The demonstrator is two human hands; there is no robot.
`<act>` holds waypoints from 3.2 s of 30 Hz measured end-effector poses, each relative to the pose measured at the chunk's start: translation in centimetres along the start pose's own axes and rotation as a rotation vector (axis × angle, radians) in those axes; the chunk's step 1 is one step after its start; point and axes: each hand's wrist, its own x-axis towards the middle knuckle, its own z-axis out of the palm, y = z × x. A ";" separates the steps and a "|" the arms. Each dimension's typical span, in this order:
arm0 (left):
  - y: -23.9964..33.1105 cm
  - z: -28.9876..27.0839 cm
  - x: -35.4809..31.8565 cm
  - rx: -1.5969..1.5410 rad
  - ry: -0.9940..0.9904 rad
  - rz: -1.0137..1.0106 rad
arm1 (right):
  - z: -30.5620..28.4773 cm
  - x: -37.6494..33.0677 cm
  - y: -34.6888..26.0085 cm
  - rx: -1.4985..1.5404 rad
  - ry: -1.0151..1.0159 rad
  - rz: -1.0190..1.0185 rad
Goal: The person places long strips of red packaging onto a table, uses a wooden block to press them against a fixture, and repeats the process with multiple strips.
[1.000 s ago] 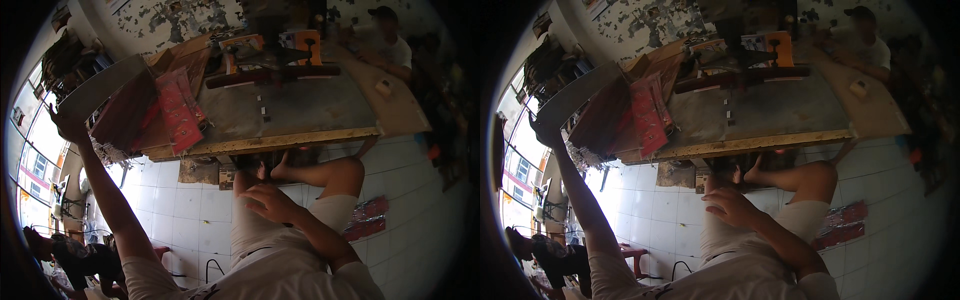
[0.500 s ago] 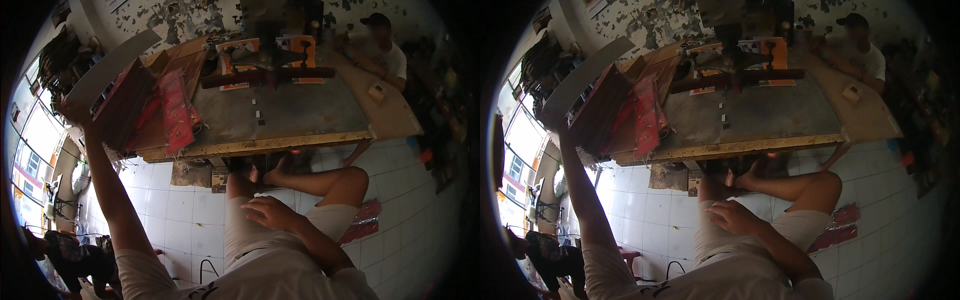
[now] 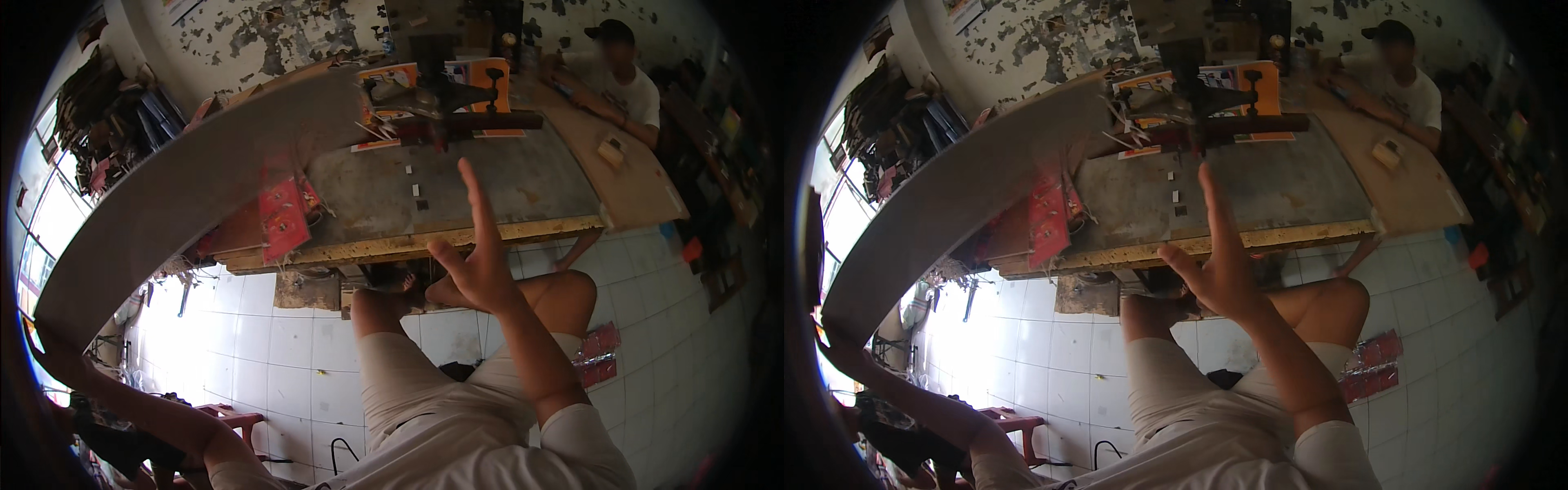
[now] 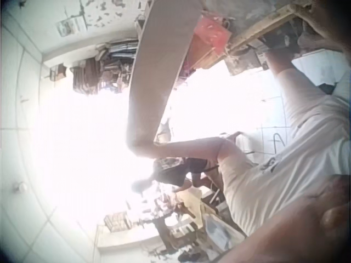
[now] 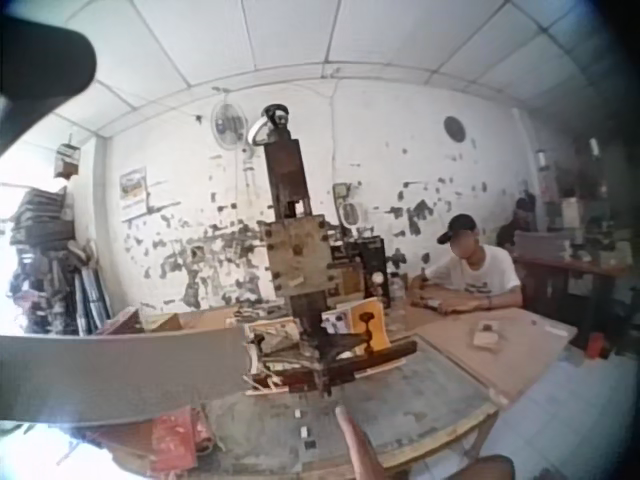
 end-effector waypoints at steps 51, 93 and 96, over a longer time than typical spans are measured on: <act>72.0 -0.4 -11.2 -1.588 -0.858 0.192 | -9.0 -6.7 5.7 -0.649 -0.299 0.145; 72.3 -0.1 -11.0 -1.571 -0.946 0.227 | -5.6 -2.4 11.4 -0.638 -0.411 0.218; 72.2 -0.2 -10.8 -1.572 -0.948 0.225 | -5.6 -2.4 11.3 -0.636 -0.406 0.213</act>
